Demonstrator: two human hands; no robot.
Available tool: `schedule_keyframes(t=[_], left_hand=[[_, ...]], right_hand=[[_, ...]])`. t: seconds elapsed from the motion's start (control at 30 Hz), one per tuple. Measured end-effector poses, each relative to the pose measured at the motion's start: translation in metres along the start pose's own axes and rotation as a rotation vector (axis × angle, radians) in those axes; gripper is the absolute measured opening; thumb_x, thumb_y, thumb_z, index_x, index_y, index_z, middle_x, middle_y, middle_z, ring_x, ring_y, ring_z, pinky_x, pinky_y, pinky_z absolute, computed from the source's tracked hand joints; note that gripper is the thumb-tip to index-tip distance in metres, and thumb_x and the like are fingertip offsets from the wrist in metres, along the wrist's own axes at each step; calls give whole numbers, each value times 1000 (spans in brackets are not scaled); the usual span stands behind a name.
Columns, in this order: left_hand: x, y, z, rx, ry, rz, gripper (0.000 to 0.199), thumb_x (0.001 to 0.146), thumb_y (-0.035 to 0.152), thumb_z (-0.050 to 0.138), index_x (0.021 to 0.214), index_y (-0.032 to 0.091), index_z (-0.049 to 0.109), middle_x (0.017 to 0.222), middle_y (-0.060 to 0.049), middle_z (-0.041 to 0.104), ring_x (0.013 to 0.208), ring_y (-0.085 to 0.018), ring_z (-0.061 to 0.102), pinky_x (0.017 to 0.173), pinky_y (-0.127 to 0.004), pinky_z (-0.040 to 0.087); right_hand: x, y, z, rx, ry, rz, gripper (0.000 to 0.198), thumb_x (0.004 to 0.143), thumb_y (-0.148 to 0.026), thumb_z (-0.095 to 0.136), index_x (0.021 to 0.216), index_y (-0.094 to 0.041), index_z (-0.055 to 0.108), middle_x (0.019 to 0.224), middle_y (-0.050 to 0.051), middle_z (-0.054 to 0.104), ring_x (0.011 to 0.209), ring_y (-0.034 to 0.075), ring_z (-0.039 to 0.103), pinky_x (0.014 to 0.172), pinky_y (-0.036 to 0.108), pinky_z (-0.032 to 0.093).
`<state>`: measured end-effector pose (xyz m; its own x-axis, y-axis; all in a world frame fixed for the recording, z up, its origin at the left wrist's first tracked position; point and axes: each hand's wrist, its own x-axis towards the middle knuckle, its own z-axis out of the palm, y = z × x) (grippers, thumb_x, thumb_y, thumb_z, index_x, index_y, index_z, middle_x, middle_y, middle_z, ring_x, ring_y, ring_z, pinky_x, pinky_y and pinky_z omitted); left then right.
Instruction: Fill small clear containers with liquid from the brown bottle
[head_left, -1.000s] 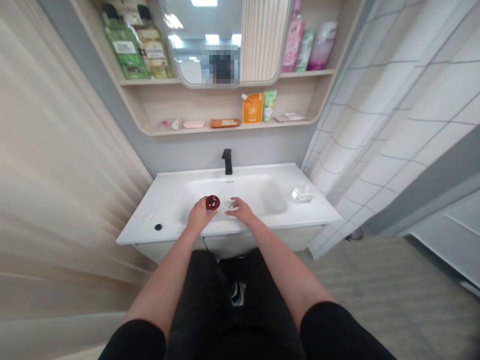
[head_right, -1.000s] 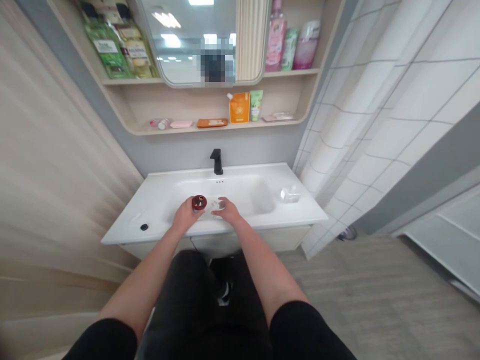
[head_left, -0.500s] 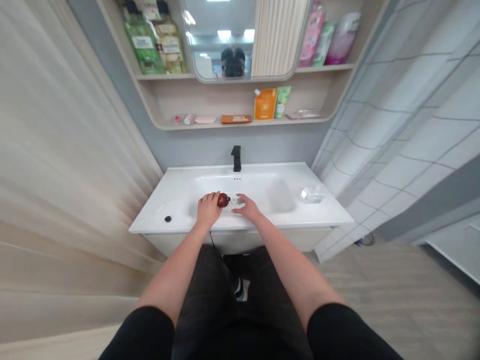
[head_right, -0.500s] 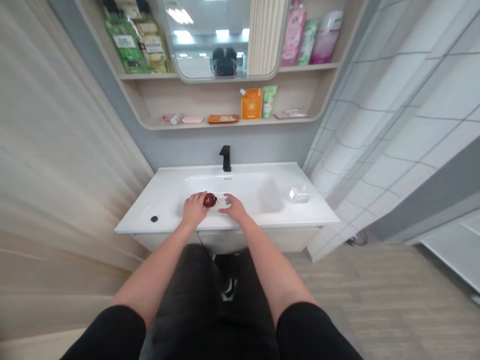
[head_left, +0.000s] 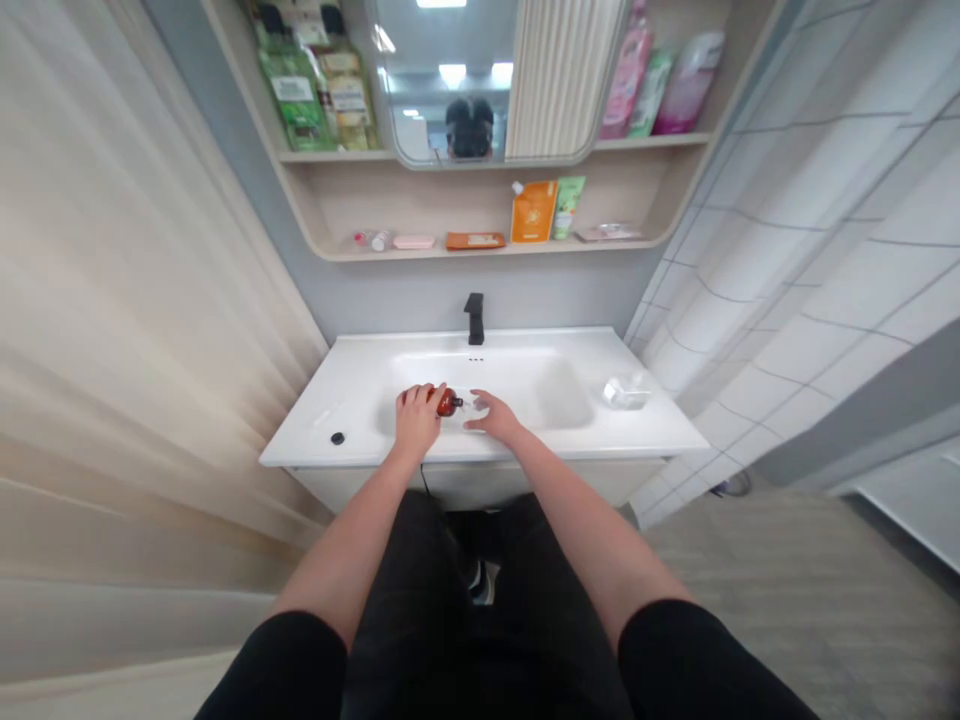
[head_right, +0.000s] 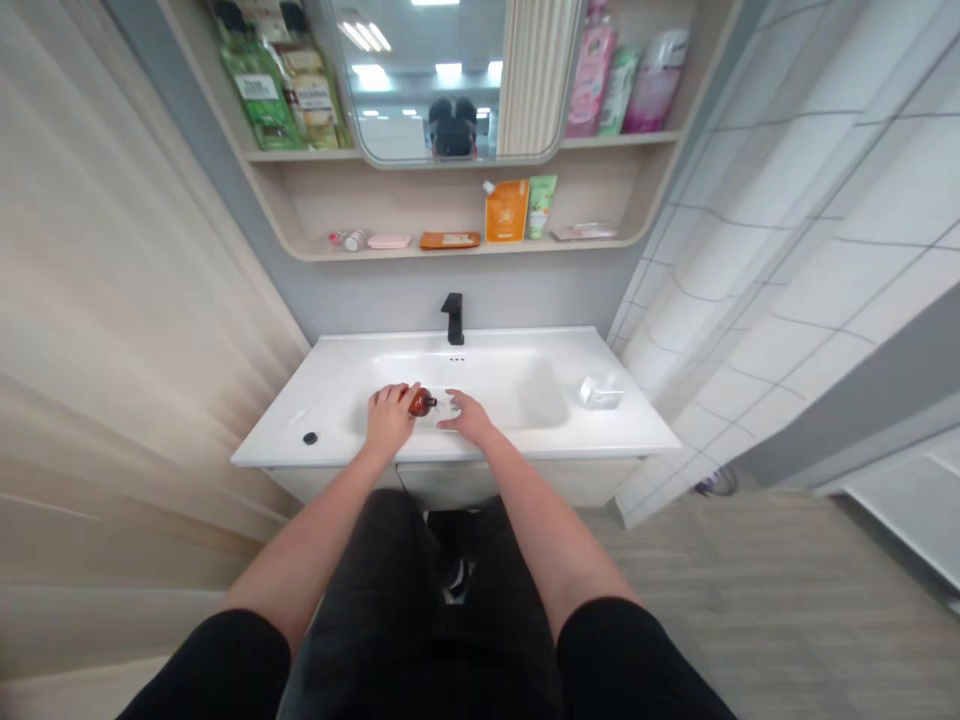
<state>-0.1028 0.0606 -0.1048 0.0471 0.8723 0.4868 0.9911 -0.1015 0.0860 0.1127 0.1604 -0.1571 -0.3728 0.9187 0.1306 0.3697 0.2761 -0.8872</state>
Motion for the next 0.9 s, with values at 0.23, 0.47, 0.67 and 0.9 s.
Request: schedule_keyframes(t=[0.23, 0.47, 0.67, 0.9], left_hand=[[0, 2, -3, 10, 14, 4, 64, 98, 14, 55, 160, 29, 61, 153, -16, 65, 140, -37, 53, 125, -59, 32], [0, 3, -6, 13, -3, -3, 65, 100, 15, 51, 162, 33, 60, 156, -15, 63, 145, -37, 51, 129, -60, 29], [0, 3, -9, -7, -21, -6, 70, 98, 13, 52, 164, 34, 58, 159, -15, 61, 148, -38, 48, 131, -61, 26], [-1, 5, -10, 25, -12, 9, 71, 97, 12, 51, 165, 34, 57, 160, -15, 60, 150, -38, 46, 132, -62, 24]], right_hand=[[1, 0, 0, -21, -6, 9, 97, 59, -25, 105, 150, -27, 69, 128, 8, 78, 118, 29, 75, 115, 46, 54], [2, -1, 1, -44, -7, 7, 98, 59, -26, 105, 150, -27, 69, 125, 7, 78, 114, 28, 75, 111, 44, 56], [3, 1, 2, -47, -11, -6, 97, 59, -28, 106, 150, -29, 69, 126, 7, 78, 116, 28, 75, 113, 45, 55], [4, 3, 2, -76, -9, -14, 94, 61, -28, 105, 148, -28, 70, 125, 6, 78, 115, 28, 75, 112, 44, 56]])
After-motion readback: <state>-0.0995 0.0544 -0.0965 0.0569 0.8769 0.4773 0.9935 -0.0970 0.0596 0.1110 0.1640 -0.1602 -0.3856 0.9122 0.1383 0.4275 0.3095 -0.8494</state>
